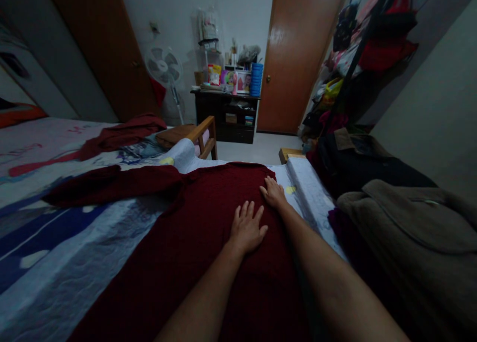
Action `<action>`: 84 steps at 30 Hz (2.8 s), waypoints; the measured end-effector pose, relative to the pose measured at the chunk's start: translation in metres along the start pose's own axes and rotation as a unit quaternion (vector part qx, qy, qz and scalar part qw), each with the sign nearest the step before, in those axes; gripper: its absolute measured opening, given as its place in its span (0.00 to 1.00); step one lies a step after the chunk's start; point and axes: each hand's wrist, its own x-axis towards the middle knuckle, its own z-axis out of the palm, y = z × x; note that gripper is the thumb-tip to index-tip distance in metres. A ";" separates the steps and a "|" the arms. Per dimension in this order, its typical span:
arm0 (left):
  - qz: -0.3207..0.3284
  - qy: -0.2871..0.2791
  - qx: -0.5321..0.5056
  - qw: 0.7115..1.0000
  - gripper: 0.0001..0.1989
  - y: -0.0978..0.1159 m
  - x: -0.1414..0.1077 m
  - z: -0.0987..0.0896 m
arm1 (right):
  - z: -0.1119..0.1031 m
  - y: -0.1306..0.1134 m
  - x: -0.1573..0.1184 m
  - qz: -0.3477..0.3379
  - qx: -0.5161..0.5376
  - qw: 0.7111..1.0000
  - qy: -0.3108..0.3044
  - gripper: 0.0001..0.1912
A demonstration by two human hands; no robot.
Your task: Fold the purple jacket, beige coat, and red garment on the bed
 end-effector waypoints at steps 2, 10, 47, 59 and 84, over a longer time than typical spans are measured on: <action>-0.001 -0.004 -0.001 1.000 0.32 0.000 0.000 -0.001 | -0.002 0.000 -0.010 -0.007 0.000 1.000 -0.012 0.32; 0.005 0.023 0.012 1.000 0.28 -0.002 0.000 0.003 | -0.009 -0.005 -0.062 -0.003 -0.010 0.999 -0.041 0.31; -0.007 -0.040 0.043 0.998 0.41 0.000 0.005 0.001 | -0.046 -0.045 -0.289 -0.035 0.020 0.999 -0.031 0.32; -0.011 -0.042 0.029 0.999 0.40 0.001 0.004 -0.002 | -0.021 -0.053 -0.343 -0.132 -0.003 0.991 -0.036 0.35; 0.113 -0.081 0.004 0.990 0.27 0.018 -0.155 -0.036 | -0.020 -0.049 -0.365 -0.140 0.005 0.990 0.013 0.36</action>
